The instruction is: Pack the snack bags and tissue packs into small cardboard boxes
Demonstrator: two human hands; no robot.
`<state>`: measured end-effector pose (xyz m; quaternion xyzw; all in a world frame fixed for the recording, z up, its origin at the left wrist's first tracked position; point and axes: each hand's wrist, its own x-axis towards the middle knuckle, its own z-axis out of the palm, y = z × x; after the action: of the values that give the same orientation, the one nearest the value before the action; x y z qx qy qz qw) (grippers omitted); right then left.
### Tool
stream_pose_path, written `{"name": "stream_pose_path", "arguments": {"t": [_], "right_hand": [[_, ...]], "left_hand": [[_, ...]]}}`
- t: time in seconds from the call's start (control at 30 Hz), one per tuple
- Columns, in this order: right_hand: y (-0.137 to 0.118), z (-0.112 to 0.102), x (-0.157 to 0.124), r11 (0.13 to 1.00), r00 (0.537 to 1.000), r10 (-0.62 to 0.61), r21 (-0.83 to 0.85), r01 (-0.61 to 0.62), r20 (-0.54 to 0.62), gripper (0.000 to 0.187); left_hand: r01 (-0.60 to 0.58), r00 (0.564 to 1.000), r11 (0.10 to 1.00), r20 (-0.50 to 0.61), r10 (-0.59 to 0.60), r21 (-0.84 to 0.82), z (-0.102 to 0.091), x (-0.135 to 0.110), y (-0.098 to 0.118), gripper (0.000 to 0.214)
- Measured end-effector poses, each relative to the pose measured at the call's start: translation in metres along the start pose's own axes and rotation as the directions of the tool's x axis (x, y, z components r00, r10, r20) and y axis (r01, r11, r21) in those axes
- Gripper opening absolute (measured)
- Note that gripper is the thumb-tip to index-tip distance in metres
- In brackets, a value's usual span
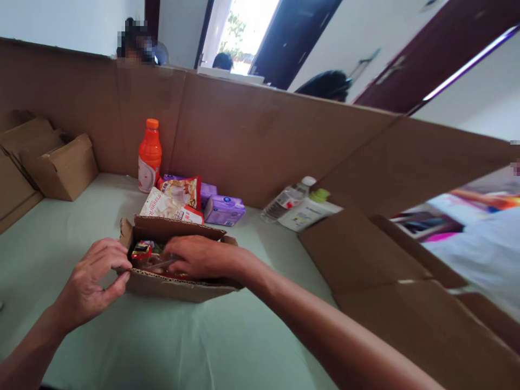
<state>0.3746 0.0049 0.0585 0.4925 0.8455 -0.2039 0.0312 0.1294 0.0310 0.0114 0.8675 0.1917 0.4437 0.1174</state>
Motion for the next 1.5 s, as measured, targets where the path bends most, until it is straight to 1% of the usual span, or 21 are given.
{"name": "stream_pose_path", "arguments": {"t": [0.07,0.13,0.2,0.27,0.33,0.43,0.5,0.57,0.67,0.77,0.87,0.93,1.0,1.03,1.1,1.13,1.23,1.37,1.4,1.43,1.5], "right_hand": [[0.003,0.007,-0.002,0.995,0.993,-0.085,0.046,0.089,-0.083,0.032],[0.005,0.012,-0.001,0.983,0.986,-0.154,0.092,0.159,-0.067,0.034],[0.006,0.012,-0.004,0.980,0.984,-0.161,0.110,0.168,-0.073,0.034],[0.010,0.006,-0.016,0.985,0.977,-0.106,0.112,0.128,-0.186,0.035],[0.016,-0.003,-0.043,0.986,0.940,0.006,0.156,0.050,-0.342,0.033],[0.025,-0.005,-0.095,0.955,0.820,0.251,0.268,-0.123,-0.514,0.032],[0.030,0.006,-0.123,0.922,0.755,0.364,0.323,-0.212,-0.545,0.037],[0.032,0.025,-0.136,0.911,0.762,0.389,0.340,-0.233,-0.518,0.045],[0.030,0.055,-0.130,0.933,0.787,0.337,0.295,-0.206,-0.517,0.061],[0.027,0.075,-0.111,0.958,0.740,0.285,0.211,-0.194,-0.609,0.053],[0.022,0.089,-0.097,0.944,0.622,0.330,0.239,-0.227,-0.711,0.042],[0.017,0.099,-0.094,0.925,0.494,0.376,0.289,-0.246,-0.784,0.039],[0.012,0.109,-0.093,0.922,0.355,0.369,0.288,-0.260,-0.859,0.035],[0.010,0.114,-0.094,0.923,0.304,0.354,0.278,-0.267,-0.884,0.031],[0.007,0.119,-0.094,0.920,0.254,0.348,0.276,-0.279,-0.903,0.024],[0.007,0.120,-0.094,0.919,0.251,0.351,0.280,-0.278,-0.902,0.022],[0.008,0.115,-0.091,0.931,0.291,0.335,0.268,-0.247,-0.896,0.021],[0.010,0.106,-0.083,0.970,0.432,0.243,0.207,-0.129,-0.868,0.013],[0.010,0.106,-0.081,0.975,0.453,0.223,0.202,-0.096,-0.863,0.013],[0.010,0.107,-0.080,0.976,0.458,0.216,0.206,-0.072,-0.863,0.012],[0.009,0.112,-0.079,0.971,0.412,0.237,0.228,-0.073,-0.880,0.011]], "left_hand": [[-0.004,1.000,1.000,-0.002,0.004,-0.007,0.001,0.000,-0.001,0.015],[-0.020,1.000,1.000,-0.007,0.020,-0.022,0.002,0.000,-0.002,0.016],[-0.019,1.000,1.000,-0.014,0.018,-0.018,0.002,-0.002,-0.002,0.017],[0.028,0.999,0.999,-0.041,-0.027,0.030,0.001,-0.007,-0.002,0.019],[0.106,0.991,0.992,-0.092,-0.099,0.069,0.000,-0.017,-0.004,0.031],[0.214,0.969,0.977,-0.134,-0.209,0.023,0.003,-0.035,-0.011,0.053],[0.281,0.952,0.959,-0.115,-0.284,-0.040,0.009,-0.045,-0.016,0.058],[0.337,0.936,0.937,-0.080,-0.344,-0.085,0.016,-0.050,-0.019,0.060],[0.353,0.933,0.932,-0.048,-0.357,-0.080,0.023,-0.046,-0.020,0.059],[0.294,0.955,0.955,-0.034,-0.295,-0.040,0.024,-0.034,-0.016,0.044],[0.251,0.967,0.968,-0.044,-0.250,0.022,0.024,-0.024,-0.012,0.033],[0.254,0.967,0.966,-0.048,-0.252,0.045,0.024,-0.022,-0.010,0.030],[0.265,0.964,0.964,-0.036,-0.263,0.040,0.025,-0.022,-0.010,0.029],[0.268,0.963,0.963,-0.029,-0.267,0.033,0.025,-0.022,-0.010,0.030],[0.280,0.960,0.960,-0.022,-0.280,0.015,0.025,-0.023,-0.011,0.029],[0.284,0.959,0.959,-0.017,-0.284,0.002,0.024,-0.023,-0.011,0.028],[0.259,0.966,0.964,0.014,-0.259,-0.052,0.022,-0.024,-0.012,0.022],[0.219,0.974,0.974,0.076,-0.214,-0.062,0.017,-0.028,-0.011,0.018],[0.212,0.975,0.975,0.085,-0.206,-0.061,0.016,-0.028,-0.011,0.018],[0.206,0.975,0.977,0.091,-0.201,-0.058,0.016,-0.028,-0.011,0.019],[0.201,0.976,0.979,0.094,-0.196,-0.044,0.015,-0.025,-0.010,0.018]]}}
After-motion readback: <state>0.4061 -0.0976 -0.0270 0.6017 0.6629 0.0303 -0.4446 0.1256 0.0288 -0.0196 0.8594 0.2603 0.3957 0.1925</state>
